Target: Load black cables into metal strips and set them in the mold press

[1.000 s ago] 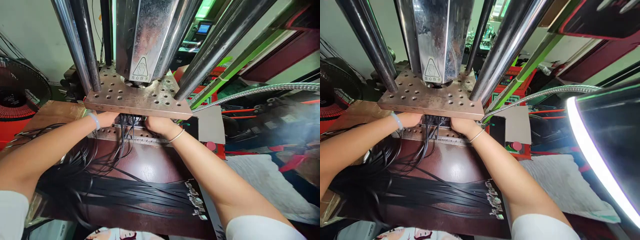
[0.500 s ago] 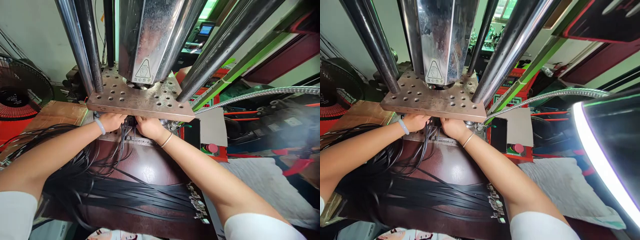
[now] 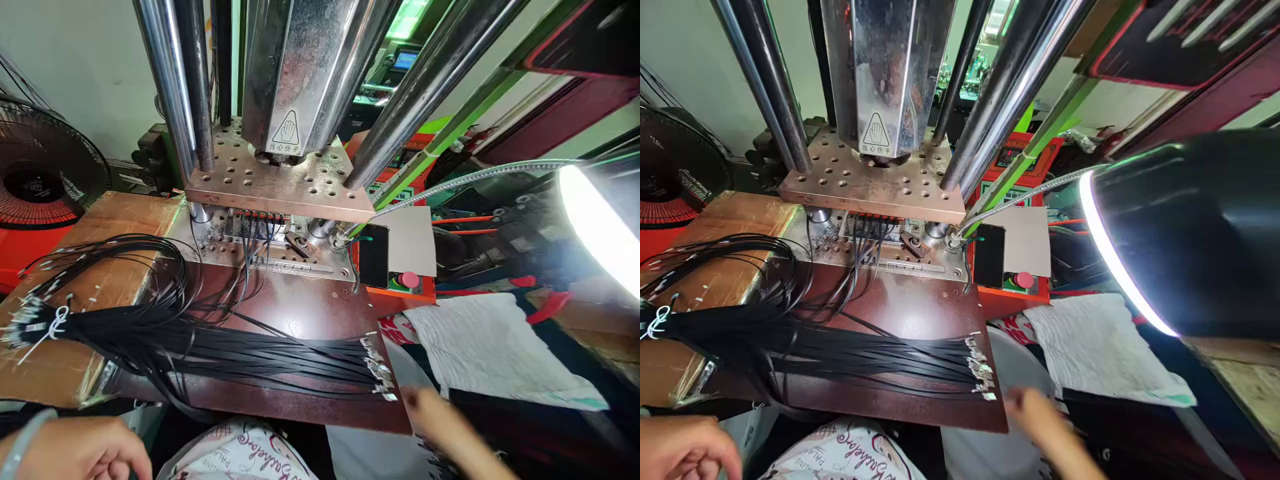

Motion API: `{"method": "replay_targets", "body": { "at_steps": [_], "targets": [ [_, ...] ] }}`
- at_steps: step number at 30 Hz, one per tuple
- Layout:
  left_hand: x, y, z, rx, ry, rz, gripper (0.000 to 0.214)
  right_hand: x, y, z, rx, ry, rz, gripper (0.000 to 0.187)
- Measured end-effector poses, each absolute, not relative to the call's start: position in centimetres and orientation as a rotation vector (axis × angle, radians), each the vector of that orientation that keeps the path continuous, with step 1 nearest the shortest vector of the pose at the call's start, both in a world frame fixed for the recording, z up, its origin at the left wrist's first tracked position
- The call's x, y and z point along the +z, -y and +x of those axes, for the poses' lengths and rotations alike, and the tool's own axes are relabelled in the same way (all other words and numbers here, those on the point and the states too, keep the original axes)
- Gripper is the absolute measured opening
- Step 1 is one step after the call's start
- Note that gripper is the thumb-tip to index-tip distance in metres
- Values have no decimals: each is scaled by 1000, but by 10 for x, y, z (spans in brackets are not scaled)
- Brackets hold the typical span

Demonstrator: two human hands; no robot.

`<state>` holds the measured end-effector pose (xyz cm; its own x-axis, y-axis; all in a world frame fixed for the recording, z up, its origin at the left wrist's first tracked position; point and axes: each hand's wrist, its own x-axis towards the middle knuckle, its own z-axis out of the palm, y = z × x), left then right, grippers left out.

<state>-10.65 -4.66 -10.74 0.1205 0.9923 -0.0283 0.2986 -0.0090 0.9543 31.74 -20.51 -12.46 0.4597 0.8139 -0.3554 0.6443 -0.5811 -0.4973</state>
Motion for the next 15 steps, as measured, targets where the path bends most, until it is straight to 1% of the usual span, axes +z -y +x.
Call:
{"method": "replay_targets", "body": {
  "at_steps": [1, 2, 3, 4, 6, 9, 11, 13, 15],
  "targets": [
    [-117, 68, -110, 1020, -1328, 1289, 49, -147, 233, 302, 1236, 1097, -2200, 34],
    [-127, 89, -113, 1083, -1316, 1102, 47, -169, 253, 282, 1545, 890, -1918, 40],
    [-137, 110, -118, 1139, -1302, 917, 45, -188, 267, 260, 1680, 686, -1666, 47],
    [-148, 130, -123, 1188, -1288, 740, 43, -204, 273, 239, 1708, 524, -1478, 53],
    [-170, 164, -134, 1272, -1283, 418, 39, -226, 269, 205, 1614, 330, -1239, 61],
    [-198, 194, -148, 1367, -1307, 84, 39, -240, 249, 188, 1417, 236, -1136, 70],
    [-209, 198, -152, 1411, -1267, 9, 42, -246, 242, 190, 1360, 213, -1120, 75],
    [-214, 195, -153, 1435, -1192, 24, 42, -249, 243, 195, 1367, 223, -1104, 75],
    [-216, 192, -153, 1430, -1143, 61, 39, -249, 246, 197, 1395, 249, -1093, 69]
  ]
}}
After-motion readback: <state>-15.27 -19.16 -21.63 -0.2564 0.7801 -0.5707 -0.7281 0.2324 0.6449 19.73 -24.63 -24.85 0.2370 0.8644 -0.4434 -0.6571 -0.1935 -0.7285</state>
